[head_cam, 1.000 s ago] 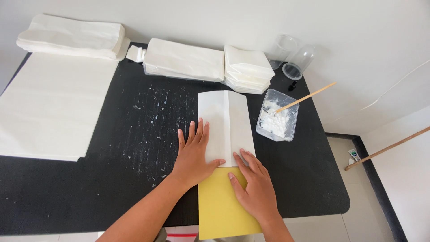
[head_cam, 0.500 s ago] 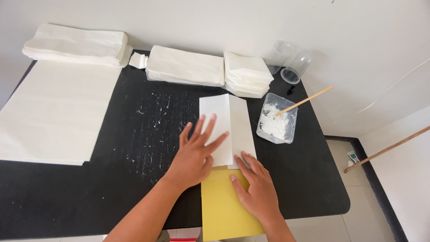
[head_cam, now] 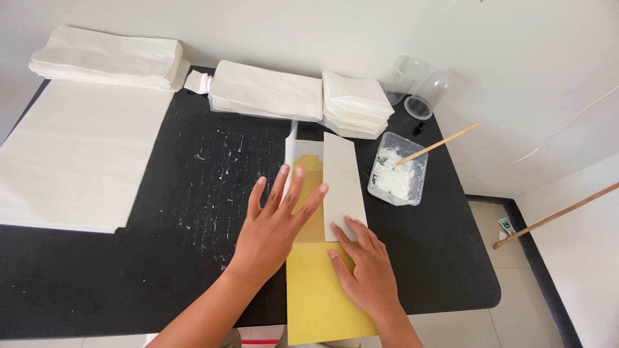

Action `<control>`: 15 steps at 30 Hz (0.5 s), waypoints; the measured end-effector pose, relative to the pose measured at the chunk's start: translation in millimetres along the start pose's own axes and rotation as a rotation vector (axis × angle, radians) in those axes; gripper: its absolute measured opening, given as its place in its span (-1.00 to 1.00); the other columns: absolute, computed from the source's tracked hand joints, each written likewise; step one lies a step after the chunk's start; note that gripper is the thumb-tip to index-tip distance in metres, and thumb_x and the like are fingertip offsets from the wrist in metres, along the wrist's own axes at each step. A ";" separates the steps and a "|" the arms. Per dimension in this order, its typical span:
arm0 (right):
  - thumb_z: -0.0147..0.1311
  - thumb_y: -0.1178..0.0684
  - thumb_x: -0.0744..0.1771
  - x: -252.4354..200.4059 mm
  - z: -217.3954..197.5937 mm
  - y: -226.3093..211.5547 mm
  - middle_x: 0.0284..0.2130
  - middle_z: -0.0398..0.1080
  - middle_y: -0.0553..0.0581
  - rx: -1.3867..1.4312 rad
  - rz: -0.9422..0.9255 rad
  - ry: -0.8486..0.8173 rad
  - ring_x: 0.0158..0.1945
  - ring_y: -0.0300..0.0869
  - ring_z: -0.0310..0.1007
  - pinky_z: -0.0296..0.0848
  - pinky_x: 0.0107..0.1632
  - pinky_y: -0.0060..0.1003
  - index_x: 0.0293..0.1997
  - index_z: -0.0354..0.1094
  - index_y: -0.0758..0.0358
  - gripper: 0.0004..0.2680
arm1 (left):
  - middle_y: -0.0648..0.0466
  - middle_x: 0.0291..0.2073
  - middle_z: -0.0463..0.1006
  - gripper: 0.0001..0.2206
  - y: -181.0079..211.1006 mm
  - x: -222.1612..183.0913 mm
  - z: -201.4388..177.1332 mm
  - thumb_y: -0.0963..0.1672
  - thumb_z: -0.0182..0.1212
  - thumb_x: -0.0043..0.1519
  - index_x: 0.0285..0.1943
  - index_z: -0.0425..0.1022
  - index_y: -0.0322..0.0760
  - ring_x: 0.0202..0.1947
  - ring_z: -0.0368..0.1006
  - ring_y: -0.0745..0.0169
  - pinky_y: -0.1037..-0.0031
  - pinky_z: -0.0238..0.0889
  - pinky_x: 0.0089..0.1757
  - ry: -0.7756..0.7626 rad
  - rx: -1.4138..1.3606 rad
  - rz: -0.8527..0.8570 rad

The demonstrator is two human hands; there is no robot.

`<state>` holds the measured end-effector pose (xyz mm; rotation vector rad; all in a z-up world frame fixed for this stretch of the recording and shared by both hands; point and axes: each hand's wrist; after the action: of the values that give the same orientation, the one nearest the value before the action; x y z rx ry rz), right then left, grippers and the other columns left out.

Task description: Folding and gluing paper to assemble paper bags using a template and a brush.

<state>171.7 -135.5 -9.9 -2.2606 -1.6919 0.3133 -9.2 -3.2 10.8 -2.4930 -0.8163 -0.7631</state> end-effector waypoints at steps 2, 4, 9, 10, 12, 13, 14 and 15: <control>-0.15 -0.23 0.39 -0.5 1.1 1.6 0.49 0.01 -0.07 0.017 -0.032 0.009 0.51 -0.12 -0.04 0.01 0.39 0.03 0.43 0.21 -0.19 -0.60 | 0.24 0.58 -0.05 -0.24 -2.9 -1.7 -9.7 -0.29 0.11 0.22 0.64 0.01 0.11 0.51 0.03 0.13 0.14 -0.05 0.36 0.007 0.197 0.085; -0.18 -0.23 0.39 0.0 0.9 3.6 0.48 0.03 -0.11 0.015 -0.039 0.002 0.52 -0.15 -0.09 -0.02 0.40 0.00 0.44 0.18 -0.17 -0.60 | 0.19 0.56 0.05 -0.36 -0.4 -17.2 1.5 -0.15 0.13 0.19 0.53 0.17 0.11 0.53 -0.03 0.05 0.03 -0.19 0.39 -0.140 0.257 0.118; -0.18 -0.24 0.39 3.8 -0.1 4.8 0.48 0.03 -0.15 0.014 -0.026 -0.040 0.55 -0.17 -0.16 -0.06 0.42 -0.01 0.47 0.13 -0.19 -0.59 | -0.01 0.17 0.57 -0.61 5.8 -18.3 22.2 -0.03 0.16 0.19 0.19 0.52 -0.17 0.37 0.28 -0.07 -0.08 -0.22 0.39 -0.444 0.162 0.153; -0.20 -0.24 0.40 3.9 -1.9 4.6 0.50 -0.01 -0.16 0.005 -0.022 -0.082 0.56 -0.19 -0.20 -0.07 0.42 -0.01 0.48 0.09 -0.20 -0.58 | -0.02 0.05 0.60 -0.59 10.8 -14.6 28.8 -0.07 0.20 0.13 0.18 0.50 -0.21 0.23 0.38 -0.05 -0.02 -0.06 0.33 -0.391 0.068 0.106; -0.22 -0.24 0.40 6.1 -5.1 6.9 0.52 -0.06 -0.16 -0.004 -0.015 -0.122 0.57 -0.20 -0.24 -0.07 0.43 0.00 0.50 0.04 -0.20 -0.57 | -0.02 -0.06 0.63 -0.56 23.9 0.6 43.5 -0.10 0.25 0.07 0.17 0.48 -0.26 0.08 0.49 -0.03 0.05 0.11 0.26 -0.335 -0.028 0.061; -0.21 -0.25 0.40 8.4 -6.5 9.5 0.52 -0.06 -0.16 -0.029 -0.026 -0.151 0.57 -0.18 -0.23 -0.02 0.41 0.02 0.50 0.06 -0.16 -0.57 | -0.01 0.15 0.50 -0.51 31.9 12.4 51.5 -0.11 0.20 0.09 0.26 0.42 -0.22 0.14 0.43 -0.01 0.12 0.17 0.16 -0.269 -0.099 0.053; -0.20 -0.26 0.40 9.1 -6.4 10.7 0.51 -0.06 -0.15 -0.048 -0.033 -0.181 0.56 -0.16 -0.22 0.03 0.39 0.03 0.49 0.07 -0.12 -0.56 | -0.01 0.36 0.37 -0.46 39.3 22.4 58.7 -0.11 0.15 0.10 0.35 0.37 -0.19 0.21 0.36 0.02 0.20 0.22 0.06 -0.207 -0.169 0.048; -0.20 -0.26 0.40 11.3 -11.3 5.9 0.51 -0.06 -0.15 -0.044 -0.027 -0.180 0.56 -0.16 -0.22 0.03 0.39 0.03 0.49 0.07 -0.12 -0.56 | -0.01 0.36 0.37 -0.46 43.7 34.6 69.5 -0.11 0.15 0.10 0.35 0.37 -0.19 0.21 0.36 0.02 0.20 0.22 0.06 -0.209 -0.171 0.056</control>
<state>184.2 -127.5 -1.5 -2.2992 -1.8321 0.4911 67.7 14.8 -30.4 -2.7712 -0.7757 -0.5823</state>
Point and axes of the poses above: each hand's wrist, its own x-axis towards the middle knuckle, its own z-axis out of the palm, y = z × x
